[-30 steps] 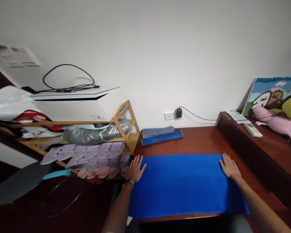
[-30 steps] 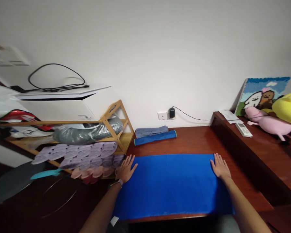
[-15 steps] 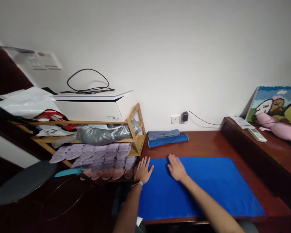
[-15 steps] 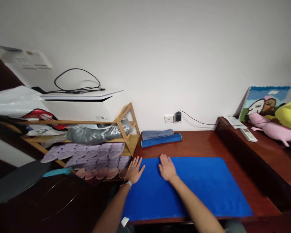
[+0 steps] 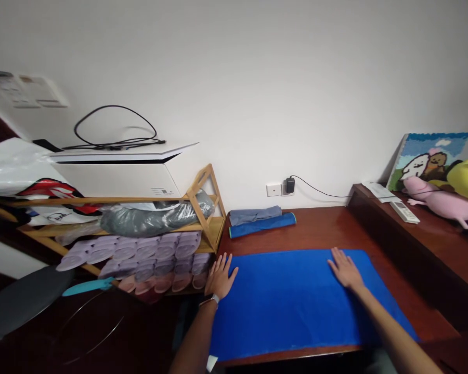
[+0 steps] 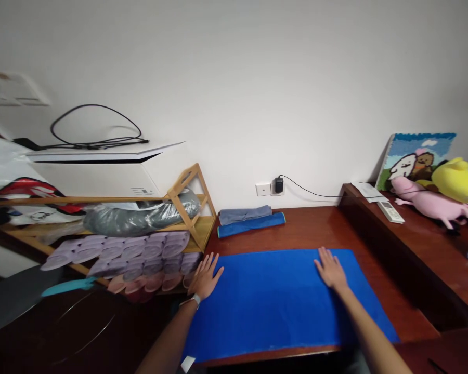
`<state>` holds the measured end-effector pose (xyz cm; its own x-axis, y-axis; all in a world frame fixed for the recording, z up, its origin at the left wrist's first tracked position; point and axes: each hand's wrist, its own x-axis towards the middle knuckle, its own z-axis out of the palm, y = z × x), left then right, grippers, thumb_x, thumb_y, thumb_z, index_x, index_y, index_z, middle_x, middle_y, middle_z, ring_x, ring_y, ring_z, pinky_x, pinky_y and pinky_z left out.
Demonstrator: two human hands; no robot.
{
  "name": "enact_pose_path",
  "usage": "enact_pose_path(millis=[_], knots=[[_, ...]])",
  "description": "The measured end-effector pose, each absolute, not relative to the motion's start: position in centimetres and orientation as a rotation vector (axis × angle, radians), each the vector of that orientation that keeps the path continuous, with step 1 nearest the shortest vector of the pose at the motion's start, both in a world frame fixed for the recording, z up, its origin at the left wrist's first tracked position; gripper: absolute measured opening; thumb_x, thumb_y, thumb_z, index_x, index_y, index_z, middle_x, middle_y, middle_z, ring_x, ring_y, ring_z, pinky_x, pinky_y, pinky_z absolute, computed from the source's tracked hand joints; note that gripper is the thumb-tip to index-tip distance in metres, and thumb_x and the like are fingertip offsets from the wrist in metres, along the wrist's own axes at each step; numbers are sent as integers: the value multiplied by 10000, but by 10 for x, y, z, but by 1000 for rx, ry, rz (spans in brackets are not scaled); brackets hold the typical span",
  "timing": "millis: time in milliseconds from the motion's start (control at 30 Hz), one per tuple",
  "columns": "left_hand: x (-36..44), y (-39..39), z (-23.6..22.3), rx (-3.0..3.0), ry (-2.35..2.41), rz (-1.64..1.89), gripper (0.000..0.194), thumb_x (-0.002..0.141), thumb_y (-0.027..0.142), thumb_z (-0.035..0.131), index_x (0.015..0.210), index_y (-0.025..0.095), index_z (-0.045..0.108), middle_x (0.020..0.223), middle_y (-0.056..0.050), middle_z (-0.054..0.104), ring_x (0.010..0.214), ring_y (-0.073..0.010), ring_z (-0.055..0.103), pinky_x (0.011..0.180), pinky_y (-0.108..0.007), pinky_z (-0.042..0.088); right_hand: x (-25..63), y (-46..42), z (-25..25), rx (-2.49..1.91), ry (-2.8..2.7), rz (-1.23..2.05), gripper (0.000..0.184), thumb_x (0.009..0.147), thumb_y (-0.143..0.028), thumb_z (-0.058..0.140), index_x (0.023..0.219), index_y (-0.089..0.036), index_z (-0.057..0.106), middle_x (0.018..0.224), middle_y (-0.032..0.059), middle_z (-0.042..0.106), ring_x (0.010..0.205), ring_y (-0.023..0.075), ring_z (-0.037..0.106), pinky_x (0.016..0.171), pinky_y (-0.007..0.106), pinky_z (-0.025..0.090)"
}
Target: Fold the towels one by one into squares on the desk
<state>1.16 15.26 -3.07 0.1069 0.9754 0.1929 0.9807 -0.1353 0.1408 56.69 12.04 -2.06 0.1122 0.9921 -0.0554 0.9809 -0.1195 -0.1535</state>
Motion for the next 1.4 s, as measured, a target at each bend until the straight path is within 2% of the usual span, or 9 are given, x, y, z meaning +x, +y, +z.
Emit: enact_pose_path(millis=[167,367,467,533,633,867,1033,1200,1400], knots=[[8,155,-36,-2328,-2026,-393,708,1036,617,314,1616,216,373,1696,-110,358,1573,-285,305,1277,-502,255,682,103,-47,-2454,-1872,143,796,1016,-528,123,1659,-68,219,1724,99,214,1601,265,160,1299,459,185],[8,158,-29,-2389,-2086,-482,731,1022,612,384,1619,192,350,1700,-136,340,1574,-297,298,1281,-524,248,677,103,-36,-2441,-1873,215,824,1005,-548,112,1652,-51,233,1720,111,221,1597,282,183,1295,485,199],[4,158,-14,-2421,-2140,-648,708,1030,580,394,1628,207,327,1699,-124,350,1576,-286,294,1267,-512,295,655,101,-19,-2423,-1800,197,827,1013,-537,115,1636,-12,260,1710,150,236,1592,300,203,1292,499,205],[0,151,-3,-2426,-2144,-727,629,1061,518,336,1621,233,343,1690,-98,378,1571,-259,309,1252,-492,333,623,93,-11,-2311,-1792,91,811,1025,-516,103,1629,-1,270,1705,166,247,1594,301,199,1296,502,189],[-3,122,5,-2481,-2056,-712,564,1085,459,286,1601,255,387,1684,-64,395,1566,-221,320,1258,-463,333,543,71,-4,-2049,-1890,16,748,1049,-486,111,1641,-66,291,1695,136,301,1593,280,211,1305,498,164],[13,29,-12,-2531,-1746,-474,592,1087,449,334,1654,301,255,1736,-49,264,1593,-252,246,1272,-502,304,292,15,14,-1495,-2276,368,662,1081,-500,212,1656,-179,280,1695,71,303,1583,247,251,1297,471,220],[16,20,-21,-2539,-1725,-306,583,1067,429,401,1635,327,313,1709,-74,327,1568,-279,316,1260,-523,315,206,8,25,-1464,-2314,526,656,1083,-455,225,1636,-112,310,1697,111,274,1595,254,202,1310,474,156],[16,23,-20,-2512,-1725,-353,601,1063,528,398,1630,343,320,1706,-79,335,1570,-288,311,1254,-539,315,238,3,11,-1513,-2322,503,695,1077,-534,222,1643,-135,288,1700,99,253,1598,243,190,1312,488,143],[17,25,-21,-2496,-1731,-406,606,1059,556,389,1631,375,301,1717,-49,315,1566,-277,324,1254,-529,309,408,-7,-15,-1918,-2161,311,719,1053,-585,212,1642,-187,317,1696,70,280,1588,255,230,1300,509,175]])
